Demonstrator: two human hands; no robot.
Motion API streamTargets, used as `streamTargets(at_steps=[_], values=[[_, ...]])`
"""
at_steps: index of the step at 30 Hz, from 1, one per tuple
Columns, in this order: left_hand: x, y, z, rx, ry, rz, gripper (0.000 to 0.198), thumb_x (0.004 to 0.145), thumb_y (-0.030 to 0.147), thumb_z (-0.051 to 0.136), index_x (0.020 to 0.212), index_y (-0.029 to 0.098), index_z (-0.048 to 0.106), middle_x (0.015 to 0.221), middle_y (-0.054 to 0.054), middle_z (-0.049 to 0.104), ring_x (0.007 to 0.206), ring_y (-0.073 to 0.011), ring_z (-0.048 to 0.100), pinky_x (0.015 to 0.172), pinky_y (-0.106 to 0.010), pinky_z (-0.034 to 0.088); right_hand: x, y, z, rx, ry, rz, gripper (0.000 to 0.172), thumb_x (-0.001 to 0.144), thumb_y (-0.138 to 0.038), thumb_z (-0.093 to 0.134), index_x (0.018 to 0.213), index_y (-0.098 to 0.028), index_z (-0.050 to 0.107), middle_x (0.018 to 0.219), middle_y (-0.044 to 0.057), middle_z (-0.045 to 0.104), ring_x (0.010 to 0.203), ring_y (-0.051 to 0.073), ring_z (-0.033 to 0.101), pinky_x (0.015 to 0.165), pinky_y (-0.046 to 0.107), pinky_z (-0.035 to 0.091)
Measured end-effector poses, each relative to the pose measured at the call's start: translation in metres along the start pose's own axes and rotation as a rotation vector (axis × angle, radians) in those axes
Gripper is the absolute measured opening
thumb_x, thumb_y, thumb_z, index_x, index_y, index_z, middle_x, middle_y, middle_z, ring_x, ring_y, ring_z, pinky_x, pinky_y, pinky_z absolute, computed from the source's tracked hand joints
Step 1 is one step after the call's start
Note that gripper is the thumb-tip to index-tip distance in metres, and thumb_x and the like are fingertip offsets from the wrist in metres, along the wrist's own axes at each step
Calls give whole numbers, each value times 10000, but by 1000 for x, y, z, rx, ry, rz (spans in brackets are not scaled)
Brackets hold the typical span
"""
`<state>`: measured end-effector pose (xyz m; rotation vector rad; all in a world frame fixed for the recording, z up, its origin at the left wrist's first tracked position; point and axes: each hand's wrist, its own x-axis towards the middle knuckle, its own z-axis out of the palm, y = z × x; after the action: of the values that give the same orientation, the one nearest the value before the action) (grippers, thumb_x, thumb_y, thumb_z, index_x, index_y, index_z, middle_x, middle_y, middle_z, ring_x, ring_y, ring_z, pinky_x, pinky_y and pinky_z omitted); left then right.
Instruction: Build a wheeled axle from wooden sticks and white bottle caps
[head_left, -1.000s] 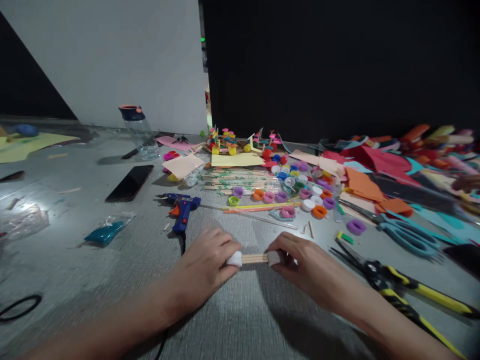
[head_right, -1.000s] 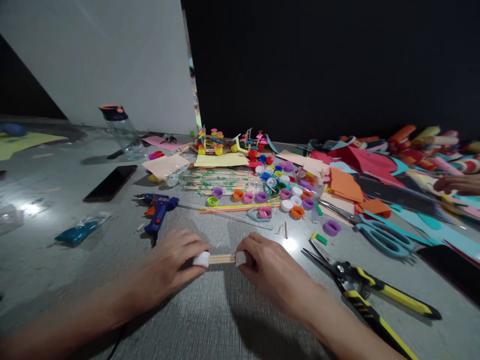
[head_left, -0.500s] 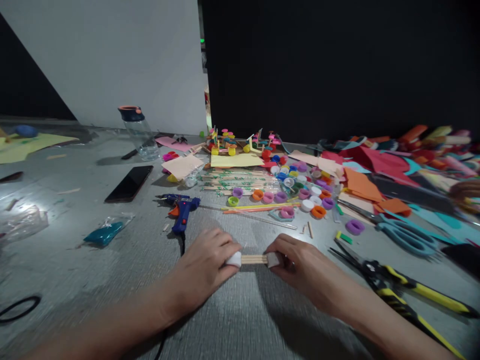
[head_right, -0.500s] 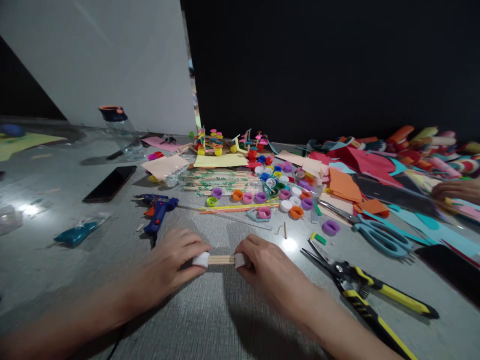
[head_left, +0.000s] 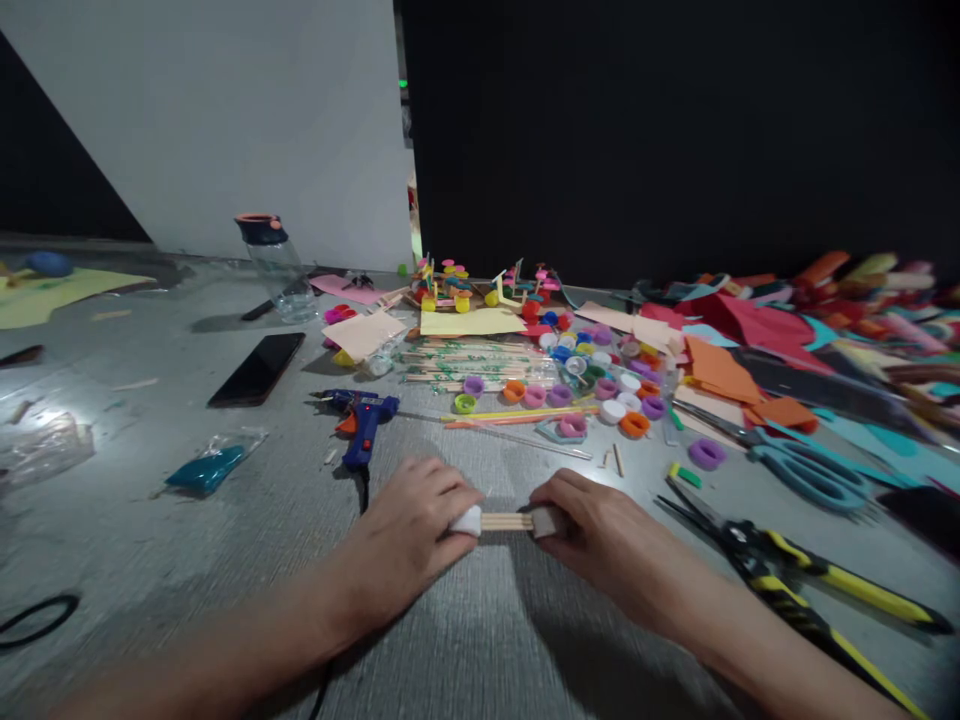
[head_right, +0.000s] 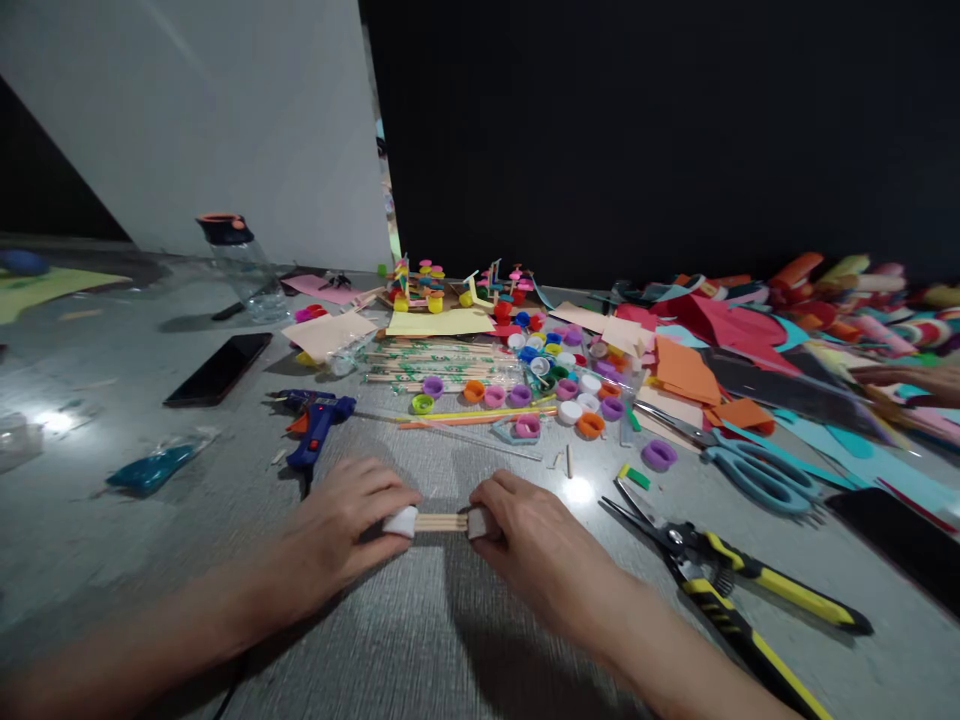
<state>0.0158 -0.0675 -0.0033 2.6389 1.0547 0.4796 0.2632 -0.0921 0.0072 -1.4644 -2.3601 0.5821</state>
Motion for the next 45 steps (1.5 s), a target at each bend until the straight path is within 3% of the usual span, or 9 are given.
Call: streamTargets(at_steps=[11, 16, 21, 25, 32, 40, 42, 45], values=[[-2, 1, -4, -5, 75, 59, 505, 789, 293, 841, 1231, 190, 621, 1162, -69, 670, 1090, -292, 572, 918, -453, 420, -3, -1, -8, -40, -33, 26, 307, 791, 30, 730, 1017, -160, 646, 891, 10, 607, 759, 171, 561, 668, 291, 370], [-1, 7, -16, -69, 191, 37, 395, 912, 304, 683, 1277, 195, 578, 1233, -90, 650, 1173, -281, 558, 1010, -476, 414, -5, 0, -13, -98, -62, 40, 356, 760, -14, 786, 1046, -166, 638, 944, 27, 632, 815, 202, 595, 692, 305, 403], [0, 5, -18, -38, -21, -36, 585, 757, 229, 773, 1306, 190, 577, 1260, -106, 636, 1158, -337, 568, 985, -515, 449, -4, -4, -15, -121, -49, 48, 217, 817, -10, 686, 933, -186, 637, 858, 21, 642, 729, 184, 589, 630, 295, 386], [-2, 2, -8, -48, -32, -54, 475, 783, 168, 739, 1239, 192, 605, 1221, -90, 635, 1137, -309, 563, 986, -482, 455, -2, -7, -14, -128, -48, 50, 145, 899, -62, 632, 836, -193, 622, 804, 15, 635, 682, 171, 575, 597, 290, 373], [1, 1, -5, -168, 4, -61, 121, 922, 165, 640, 1041, 179, 651, 1033, -54, 650, 1017, -238, 584, 899, -399, 473, -3, -4, -17, -169, -27, 80, 145, 879, -90, 707, 827, -188, 614, 808, 2, 640, 713, 178, 601, 623, 291, 401], [3, 7, -17, -356, 155, -123, 71, 952, 180, 602, 1016, 209, 608, 1031, -8, 643, 984, -176, 596, 886, -334, 476, 0, 6, -23, -307, 73, 148, 85, 920, -165, 701, 853, -178, 651, 842, 51, 685, 771, 263, 665, 638, 349, 433], [2, 9, -19, -378, 227, -122, 101, 942, 182, 622, 1030, 227, 609, 1033, 4, 644, 979, -168, 593, 884, -322, 475, 0, 7, -22, -316, 79, 136, 52, 912, -194, 726, 937, -175, 685, 931, 70, 702, 868, 293, 683, 688, 372, 468], [-2, 13, -19, -444, 334, -102, 157, 922, 172, 651, 1052, 247, 605, 1045, 7, 646, 983, -166, 594, 882, -318, 479, -2, 6, -23, -266, 136, 83, 190, 934, -245, 718, 1108, -185, 672, 1078, 80, 696, 946, 284, 680, 744, 379, 498]])
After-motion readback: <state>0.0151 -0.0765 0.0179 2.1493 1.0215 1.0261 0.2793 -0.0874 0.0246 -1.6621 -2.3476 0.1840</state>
